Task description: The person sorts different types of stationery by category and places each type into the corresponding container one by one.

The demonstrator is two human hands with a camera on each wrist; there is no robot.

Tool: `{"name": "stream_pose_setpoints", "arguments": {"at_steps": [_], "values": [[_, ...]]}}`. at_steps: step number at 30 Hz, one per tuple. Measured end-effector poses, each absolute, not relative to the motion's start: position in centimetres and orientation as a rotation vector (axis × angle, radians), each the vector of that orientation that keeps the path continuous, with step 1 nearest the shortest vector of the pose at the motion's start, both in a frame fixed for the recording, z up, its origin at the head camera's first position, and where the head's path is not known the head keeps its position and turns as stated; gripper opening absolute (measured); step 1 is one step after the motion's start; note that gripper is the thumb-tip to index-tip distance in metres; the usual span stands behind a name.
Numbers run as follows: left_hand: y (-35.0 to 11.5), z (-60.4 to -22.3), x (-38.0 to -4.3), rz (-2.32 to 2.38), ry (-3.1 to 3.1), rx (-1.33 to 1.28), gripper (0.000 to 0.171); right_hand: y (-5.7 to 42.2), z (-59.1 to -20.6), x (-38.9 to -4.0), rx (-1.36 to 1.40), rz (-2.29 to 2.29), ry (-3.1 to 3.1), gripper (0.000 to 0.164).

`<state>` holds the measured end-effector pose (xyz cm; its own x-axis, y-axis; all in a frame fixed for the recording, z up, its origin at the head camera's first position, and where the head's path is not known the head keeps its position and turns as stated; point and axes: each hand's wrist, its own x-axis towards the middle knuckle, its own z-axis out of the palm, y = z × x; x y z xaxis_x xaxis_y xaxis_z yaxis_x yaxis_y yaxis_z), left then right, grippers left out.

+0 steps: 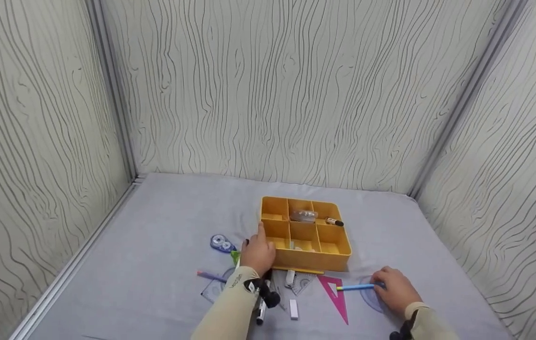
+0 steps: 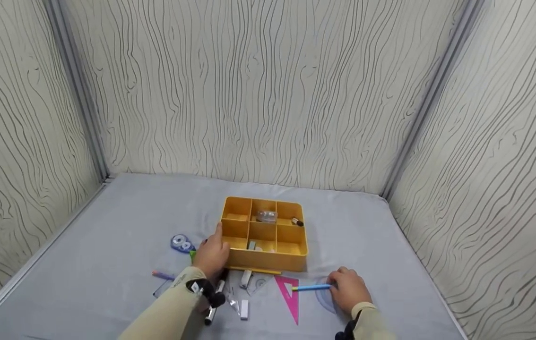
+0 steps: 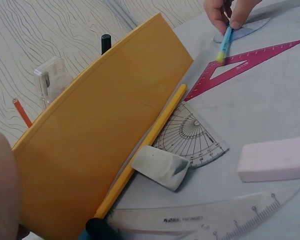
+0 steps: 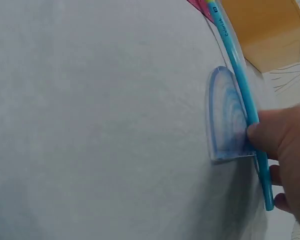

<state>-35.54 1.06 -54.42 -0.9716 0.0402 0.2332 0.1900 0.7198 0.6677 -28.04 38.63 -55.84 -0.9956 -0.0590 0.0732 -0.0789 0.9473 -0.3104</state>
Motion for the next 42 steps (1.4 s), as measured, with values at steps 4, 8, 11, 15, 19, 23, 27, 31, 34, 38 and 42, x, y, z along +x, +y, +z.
{"name": "stream_pose_setpoints", "arguments": {"at_steps": [4, 8, 11, 15, 19, 23, 27, 31, 34, 38, 42], "values": [[1.1, -54.6, -35.6, -1.07, -2.722, -0.168, 0.064, 38.5, -54.7, -28.5, 0.255, 0.479, -2.883, 0.015], [1.2, -54.5, -35.6, -1.068, -2.713, -0.168, 0.062, 37.1, -52.3, -29.2, 0.247, 0.655, -2.665, 0.015], [1.1, -54.3, -35.5, -1.079, -2.714, -0.171, 0.062, 34.9, -50.0, -30.0, 0.174, 0.822, -2.535, 0.011], [0.9, -54.2, -35.6, -1.075, -2.72, -0.157, 0.063, 30.7, -46.9, -32.3, 0.152, 1.084, -2.464, 0.01], [1.0, -54.5, -35.9, -1.054, -2.704, -0.159, 0.063, 26.3, -44.8, -34.7, 0.292, 1.138, -2.492, 0.018], [1.3, -54.7, -36.0, -1.039, -2.696, -0.164, 0.062, 22.7, -44.6, -36.6, 0.541, 0.822, -2.472, 0.019], [1.4, -54.5, -35.9, -1.044, -2.706, -0.161, 0.062, 20.3, -45.6, -37.8, 0.696, 0.6, -2.468, 0.016], [1.5, -54.7, -35.8, -1.03, -2.704, -0.17, 0.063, 19.2, -47.0, -38.5, 0.711, 0.538, -2.545, 0.014], [1.5, -54.8, -35.9, -1.016, -2.701, -0.167, 0.063, 18.7, -47.7, -39.0, 0.692, 0.548, -2.588, 0.014], [1.4, -54.8, -36.1, -0.995, -2.7, -0.162, 0.063, 18.3, -48.1, -39.6, 0.674, 0.516, -2.631, 0.014], [1.4, -54.6, -36.1, -1.004, -2.696, -0.158, 0.063, 17.9, -48.3, -40.2, 0.657, 0.414, -2.678, 0.014]]}}
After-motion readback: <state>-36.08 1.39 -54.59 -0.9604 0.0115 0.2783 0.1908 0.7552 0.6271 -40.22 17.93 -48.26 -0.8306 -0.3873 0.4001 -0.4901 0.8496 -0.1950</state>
